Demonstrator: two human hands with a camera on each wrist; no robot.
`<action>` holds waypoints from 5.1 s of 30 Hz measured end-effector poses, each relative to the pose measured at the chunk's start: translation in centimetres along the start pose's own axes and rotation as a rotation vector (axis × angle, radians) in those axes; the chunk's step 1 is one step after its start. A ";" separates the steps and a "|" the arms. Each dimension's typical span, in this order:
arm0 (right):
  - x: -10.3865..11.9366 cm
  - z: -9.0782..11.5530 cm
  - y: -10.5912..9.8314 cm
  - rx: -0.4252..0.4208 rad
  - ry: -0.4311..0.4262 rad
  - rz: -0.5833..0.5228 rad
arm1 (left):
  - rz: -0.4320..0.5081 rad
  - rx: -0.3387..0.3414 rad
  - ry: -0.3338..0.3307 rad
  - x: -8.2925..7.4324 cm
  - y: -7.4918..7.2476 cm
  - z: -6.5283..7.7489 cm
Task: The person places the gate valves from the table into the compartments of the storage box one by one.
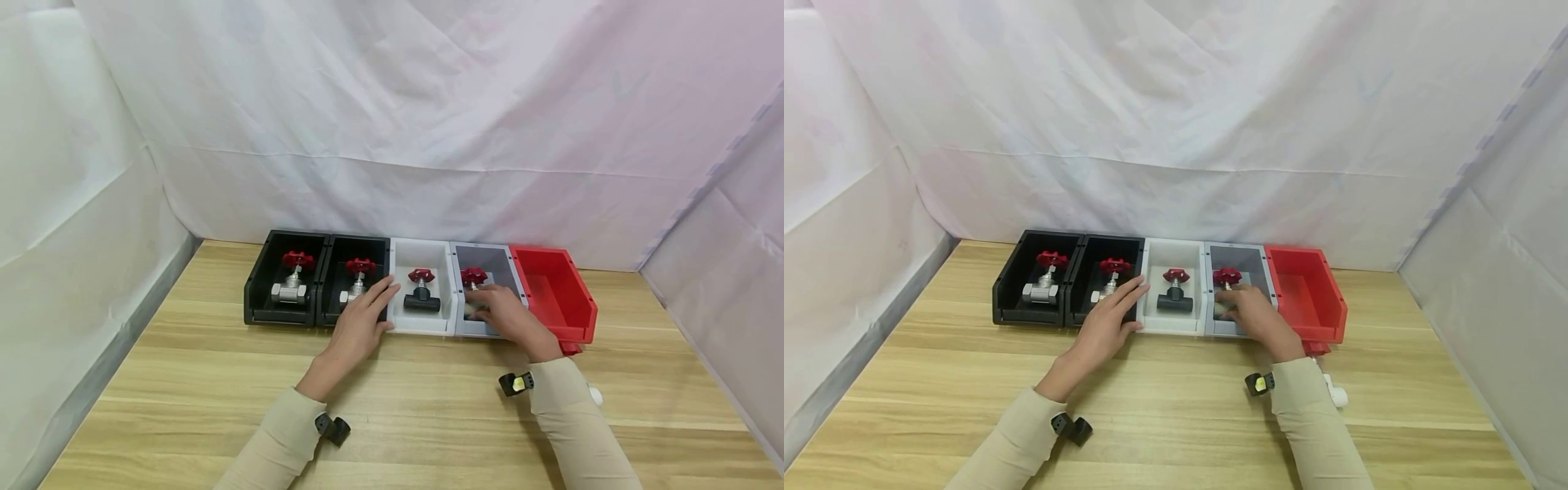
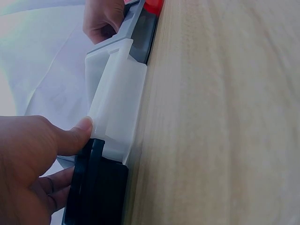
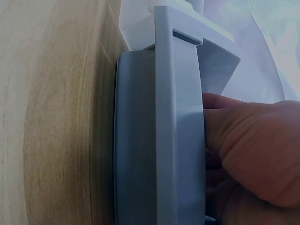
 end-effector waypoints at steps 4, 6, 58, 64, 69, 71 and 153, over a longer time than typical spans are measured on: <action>0.0 0.0 0.1 0.008 0.007 -0.002 | 0.003 0.002 -0.001 0.0 0.0 0.0; 0.0 0.0 0.1 0.012 0.010 -0.003 | 0.005 0.005 -0.003 0.0 0.0 0.0; 1.4 2.3 -1.5 -0.043 0.068 -0.066 | 0.009 0.007 -0.009 -0.1 -0.1 0.0; 1.4 3.7 -1.8 -0.111 0.042 -0.072 | 0.013 0.008 -0.013 -0.1 -0.1 -0.1; 1.4 5.4 -2.5 -0.153 0.018 -0.076 | 0.016 0.009 -0.011 -0.1 0.0 -0.1; 1.4 6.2 -2.9 -0.177 0.008 -0.079 | 0.014 0.008 -0.011 -0.1 -0.1 -0.1; -6.7 18.6 -1.0 -0.122 0.019 -0.060 | 0.017 0.009 -0.013 0.0 -0.1 0.0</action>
Point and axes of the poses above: each hand's wrist, its own z-axis away from the middle knuckle, its own y-axis out of the palm, x = y × z, the point moved 2 cm from there along -z, towards the middle knuckle, and after that the axes turned 3 degrees about z, right-handed, at the moved point
